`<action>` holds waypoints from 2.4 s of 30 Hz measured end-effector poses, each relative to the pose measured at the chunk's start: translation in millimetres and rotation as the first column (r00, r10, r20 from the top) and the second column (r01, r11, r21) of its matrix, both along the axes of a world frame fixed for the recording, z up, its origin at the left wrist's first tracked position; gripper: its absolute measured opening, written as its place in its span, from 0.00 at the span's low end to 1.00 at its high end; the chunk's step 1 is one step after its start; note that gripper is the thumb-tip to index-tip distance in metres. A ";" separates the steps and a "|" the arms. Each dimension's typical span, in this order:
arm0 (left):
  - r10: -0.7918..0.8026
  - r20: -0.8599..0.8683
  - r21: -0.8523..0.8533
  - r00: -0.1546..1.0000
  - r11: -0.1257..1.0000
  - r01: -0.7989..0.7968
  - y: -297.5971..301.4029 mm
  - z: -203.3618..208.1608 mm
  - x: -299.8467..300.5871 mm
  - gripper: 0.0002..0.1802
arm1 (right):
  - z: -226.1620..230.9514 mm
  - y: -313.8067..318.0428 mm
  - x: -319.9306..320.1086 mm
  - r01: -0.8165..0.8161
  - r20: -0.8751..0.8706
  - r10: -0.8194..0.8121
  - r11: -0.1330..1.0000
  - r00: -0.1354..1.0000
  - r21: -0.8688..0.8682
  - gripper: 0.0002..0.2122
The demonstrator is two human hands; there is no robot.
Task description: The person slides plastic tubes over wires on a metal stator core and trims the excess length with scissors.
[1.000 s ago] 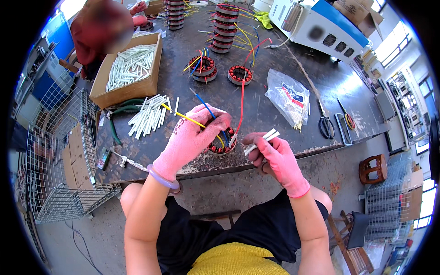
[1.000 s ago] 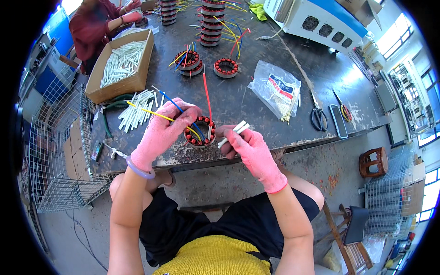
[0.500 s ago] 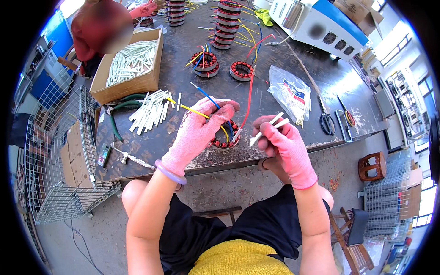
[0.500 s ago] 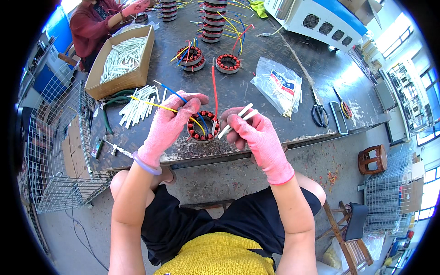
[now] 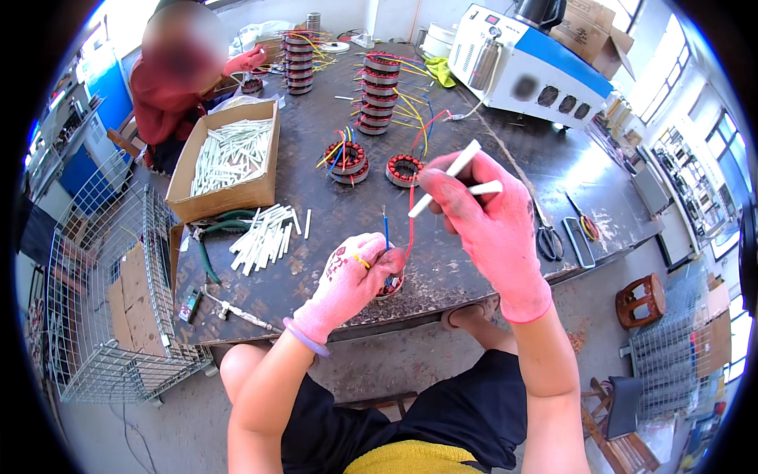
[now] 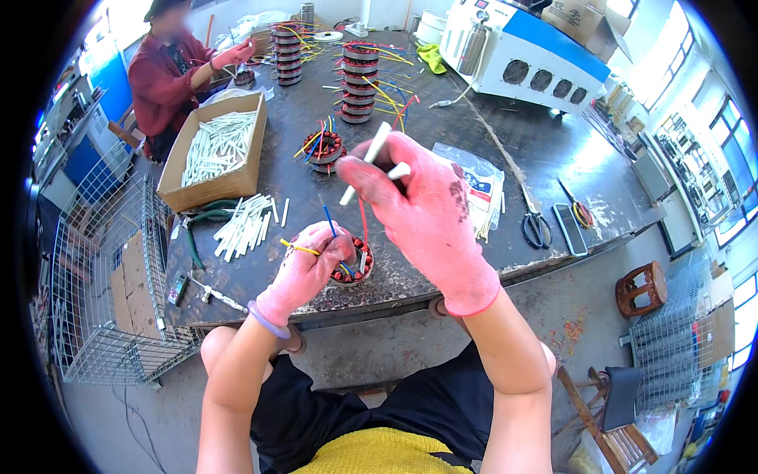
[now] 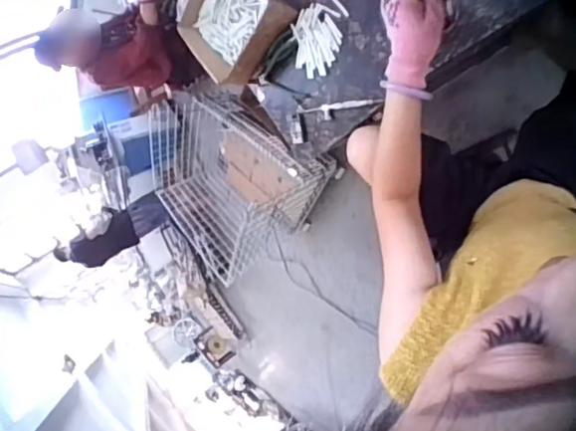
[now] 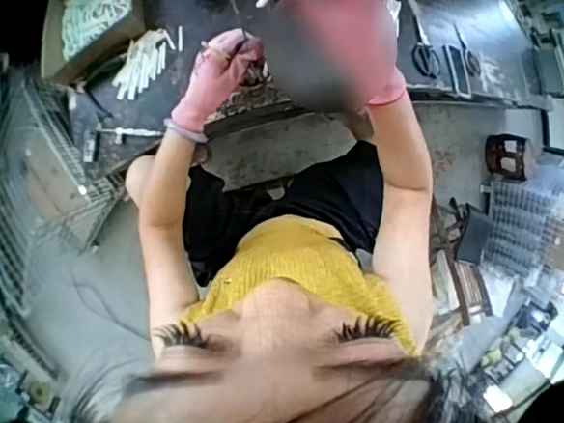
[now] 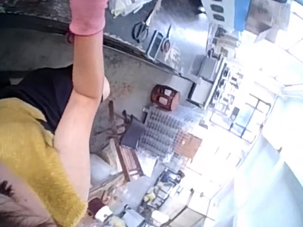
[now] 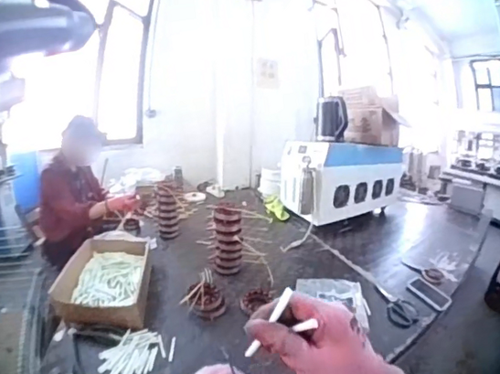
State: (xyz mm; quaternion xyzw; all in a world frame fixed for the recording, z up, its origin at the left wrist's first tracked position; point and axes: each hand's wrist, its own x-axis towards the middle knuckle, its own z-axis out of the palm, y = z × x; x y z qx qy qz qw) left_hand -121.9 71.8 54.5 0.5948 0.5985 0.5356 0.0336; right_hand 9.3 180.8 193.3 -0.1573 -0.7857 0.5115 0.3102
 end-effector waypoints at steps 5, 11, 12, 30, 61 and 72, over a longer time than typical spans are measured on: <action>0.006 -0.079 0.004 0.997 1.000 -0.006 -0.1 8.9 5.2 0.04 | 6.5 4.5 -11.1 -0.014 0.003 0.014 0.963 1.000 0.269 0.06; 0.009 -0.057 -0.006 0.998 1.000 -0.010 -3.0 10.3 5.6 0.07 | 11.2 -1.3 -16.5 -0.019 0.045 0.001 0.913 0.999 0.407 0.09; 0.006 -0.058 -0.019 0.998 1.000 -0.007 -2.1 9.6 4.9 0.08 | 11.8 -2.0 -16.4 -0.022 0.057 -0.001 0.916 0.998 0.401 0.09; 0.039 -0.128 -0.022 0.991 0.999 -0.042 -2.6 11.1 4.9 0.05 | 18.2 -7.2 -13.3 0.018 0.085 -0.070 0.868 0.994 0.496 0.10; 0.093 -0.154 0.020 0.984 0.996 -0.091 0.9 8.9 6.4 0.04 | 1.3 -3.7 -2.0 0.032 0.142 -0.135 0.826 0.981 0.563 0.14; -0.115 0.586 0.020 0.802 0.992 0.128 -11.0 16.2 0.4 0.36 | -45.4 -1.9 0.9 -0.055 0.219 -0.067 0.861 0.973 0.506 0.13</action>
